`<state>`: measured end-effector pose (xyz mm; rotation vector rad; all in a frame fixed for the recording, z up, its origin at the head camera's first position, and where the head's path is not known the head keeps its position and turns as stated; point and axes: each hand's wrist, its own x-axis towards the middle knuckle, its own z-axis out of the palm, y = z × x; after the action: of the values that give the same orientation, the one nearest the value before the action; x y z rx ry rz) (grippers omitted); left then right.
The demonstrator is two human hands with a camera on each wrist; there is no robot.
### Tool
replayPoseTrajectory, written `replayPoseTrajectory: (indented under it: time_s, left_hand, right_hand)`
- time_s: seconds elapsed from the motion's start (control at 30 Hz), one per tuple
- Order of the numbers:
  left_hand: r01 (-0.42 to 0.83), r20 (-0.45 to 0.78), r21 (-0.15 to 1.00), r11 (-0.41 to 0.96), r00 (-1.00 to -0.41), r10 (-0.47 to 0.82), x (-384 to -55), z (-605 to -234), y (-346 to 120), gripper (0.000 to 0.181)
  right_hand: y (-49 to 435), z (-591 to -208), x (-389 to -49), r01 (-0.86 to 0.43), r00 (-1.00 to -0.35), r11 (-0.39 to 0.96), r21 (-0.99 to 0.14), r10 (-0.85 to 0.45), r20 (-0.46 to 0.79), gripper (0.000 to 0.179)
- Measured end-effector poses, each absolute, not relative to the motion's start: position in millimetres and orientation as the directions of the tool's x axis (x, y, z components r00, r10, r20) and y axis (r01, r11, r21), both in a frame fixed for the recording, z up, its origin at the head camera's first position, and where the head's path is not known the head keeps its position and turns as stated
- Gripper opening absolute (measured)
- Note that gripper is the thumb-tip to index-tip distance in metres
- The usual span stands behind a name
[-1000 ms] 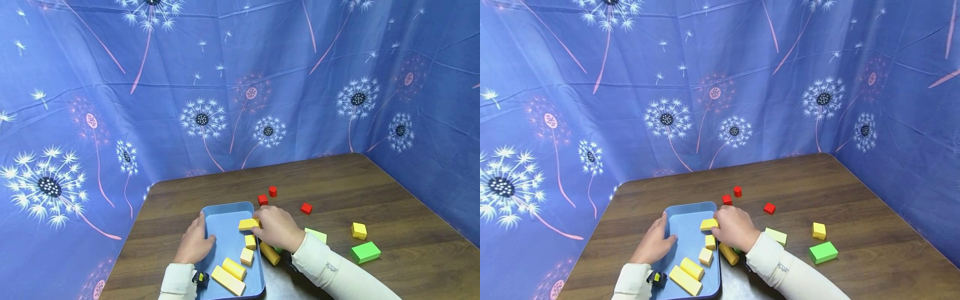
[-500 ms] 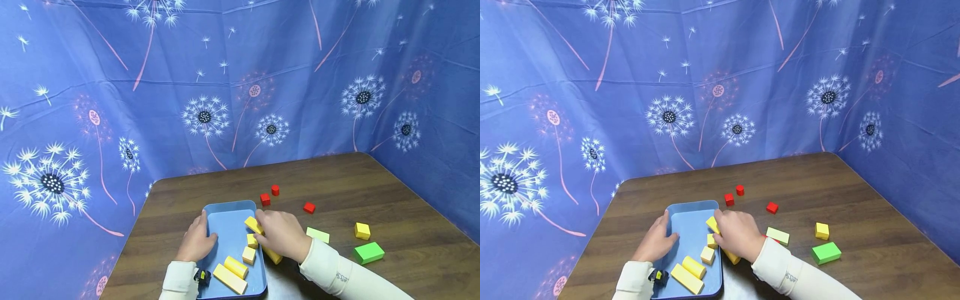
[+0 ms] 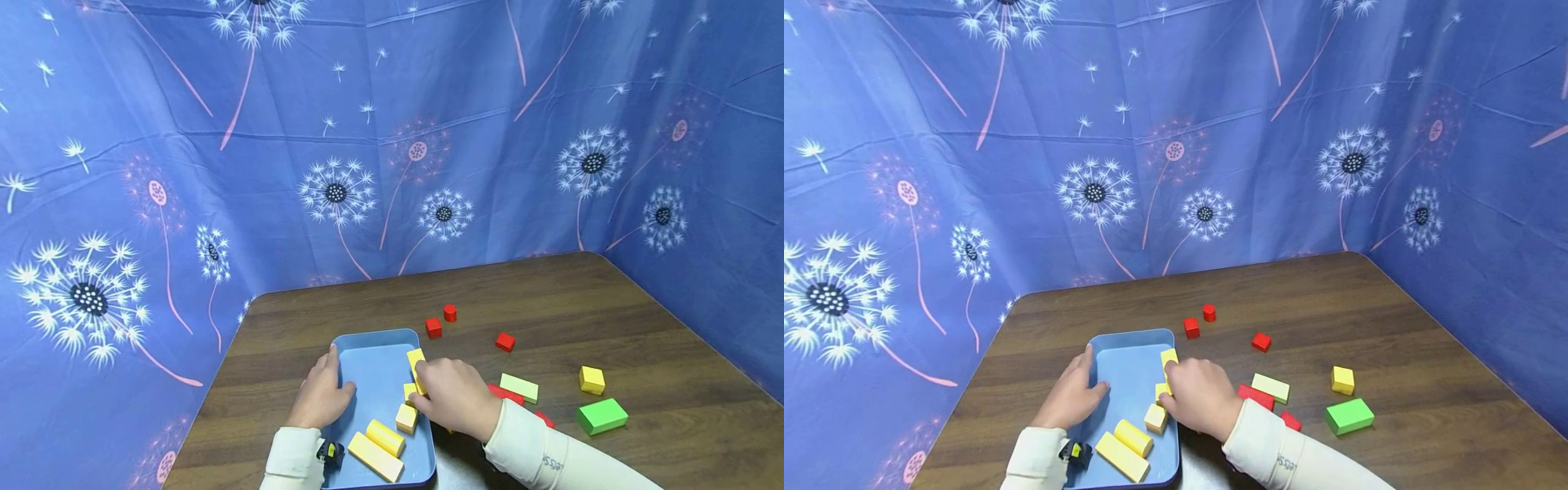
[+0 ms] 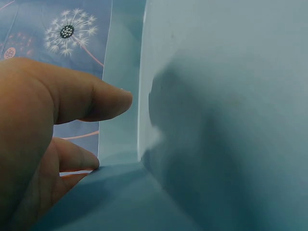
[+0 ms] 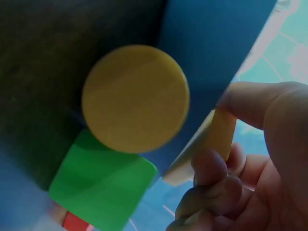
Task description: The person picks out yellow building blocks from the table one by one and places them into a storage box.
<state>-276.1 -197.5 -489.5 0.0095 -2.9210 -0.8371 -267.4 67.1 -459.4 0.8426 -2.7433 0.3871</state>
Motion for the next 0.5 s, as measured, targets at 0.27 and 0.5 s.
replayPoseTrajectory:
  time_s: [0.27,0.5]
  left_hand:
    - [0.042,0.118,0.530,0.847,-0.993,-0.024,-275.5,-485.9,-196.4,0.084]
    - [0.030,0.109,0.537,0.843,-0.993,-0.034,-274.5,-487.2,-195.7,0.084]
  right_hand:
    - [65.3,-463.6,-268.7,-0.570,-0.802,0.805,-0.163,-0.503,0.321,0.039]
    - [60.0,-466.5,-267.8,-0.588,-0.786,0.800,-0.117,-0.531,0.316,0.037]
